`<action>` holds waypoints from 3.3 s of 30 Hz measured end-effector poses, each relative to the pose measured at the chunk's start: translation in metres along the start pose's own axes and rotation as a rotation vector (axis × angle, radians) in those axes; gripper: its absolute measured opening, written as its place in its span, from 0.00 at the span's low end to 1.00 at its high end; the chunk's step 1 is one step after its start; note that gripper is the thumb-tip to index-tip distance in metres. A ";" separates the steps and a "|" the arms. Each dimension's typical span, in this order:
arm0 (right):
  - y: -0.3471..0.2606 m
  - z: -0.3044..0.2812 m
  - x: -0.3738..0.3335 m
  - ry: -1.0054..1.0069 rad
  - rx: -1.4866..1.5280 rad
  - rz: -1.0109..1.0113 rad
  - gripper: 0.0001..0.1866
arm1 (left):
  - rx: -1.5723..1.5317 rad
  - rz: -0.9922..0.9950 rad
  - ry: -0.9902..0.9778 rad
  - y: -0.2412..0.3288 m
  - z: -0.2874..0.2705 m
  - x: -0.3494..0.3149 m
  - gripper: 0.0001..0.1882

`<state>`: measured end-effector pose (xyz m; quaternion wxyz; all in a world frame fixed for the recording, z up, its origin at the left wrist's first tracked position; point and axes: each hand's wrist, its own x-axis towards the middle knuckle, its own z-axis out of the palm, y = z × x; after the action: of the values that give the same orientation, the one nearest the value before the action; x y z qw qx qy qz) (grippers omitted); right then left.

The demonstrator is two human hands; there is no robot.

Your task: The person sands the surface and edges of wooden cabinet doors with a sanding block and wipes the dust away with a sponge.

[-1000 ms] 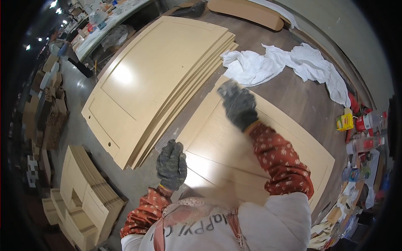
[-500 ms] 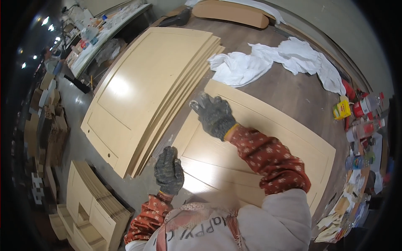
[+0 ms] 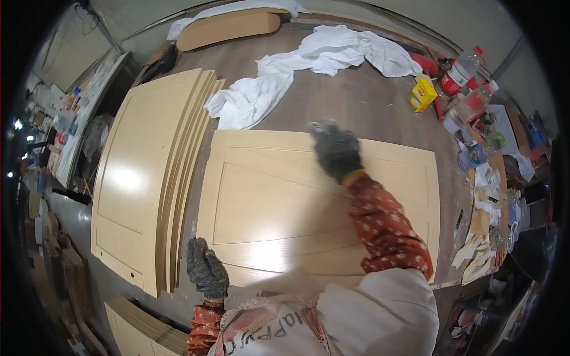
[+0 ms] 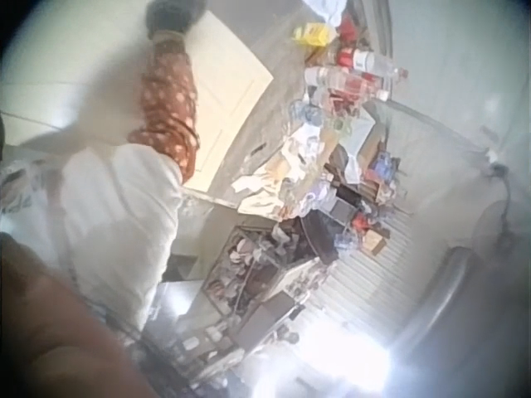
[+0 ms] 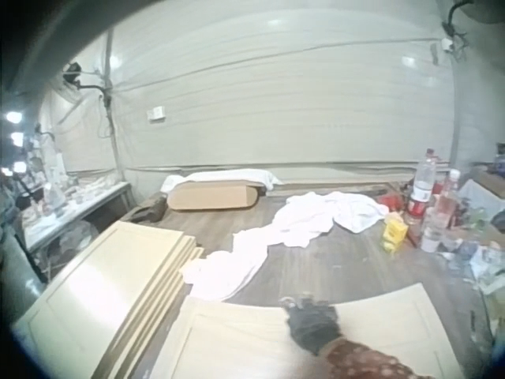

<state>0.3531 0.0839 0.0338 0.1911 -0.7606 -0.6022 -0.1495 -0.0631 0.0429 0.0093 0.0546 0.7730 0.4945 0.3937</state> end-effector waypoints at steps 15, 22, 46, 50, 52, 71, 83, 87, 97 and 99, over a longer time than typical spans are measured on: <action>-0.019 0.017 -0.002 0.003 0.146 0.204 0.20 | -0.040 -0.020 -0.012 -0.003 0.000 -0.002 0.16; -0.079 0.027 0.014 0.102 0.185 -0.006 0.19 | -0.020 0.032 0.002 -0.006 0.001 0.001 0.16; 0.190 -0.114 -0.169 -0.115 -0.195 0.151 0.26 | 0.344 0.062 0.021 0.041 -0.003 -0.004 0.14; 0.225 -0.126 -0.161 -0.230 -0.205 0.004 0.27 | 0.267 0.174 0.073 0.091 0.030 -0.033 0.12; 0.230 -0.136 -0.158 -0.260 -0.215 -0.091 0.27 | 0.236 0.053 -0.092 0.127 0.024 -0.031 0.13; -0.035 0.016 0.024 -0.046 0.021 -0.475 0.23 | 0.176 0.085 0.011 0.111 0.022 -0.050 0.15; 0.128 -0.087 -0.096 -0.124 -0.108 -0.123 0.27 | 0.350 0.065 -0.050 -0.003 -0.022 -0.020 0.21; 0.196 -0.134 -0.193 -0.010 0.103 0.258 0.24 | 0.436 0.140 -0.132 0.039 0.000 -0.002 0.22; 0.150 -0.178 -0.315 0.122 0.161 0.563 0.24 | -0.237 0.824 -0.639 0.246 0.136 -0.079 0.21; 0.150 -0.183 -0.322 0.176 0.131 0.527 0.23 | -0.147 0.947 -1.185 0.259 0.137 -0.098 0.31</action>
<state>0.4259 -0.3095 0.0313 0.3236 -0.8611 -0.3731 -0.1208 0.1945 -0.1254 -0.0158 0.1875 0.9791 -0.0293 -0.0736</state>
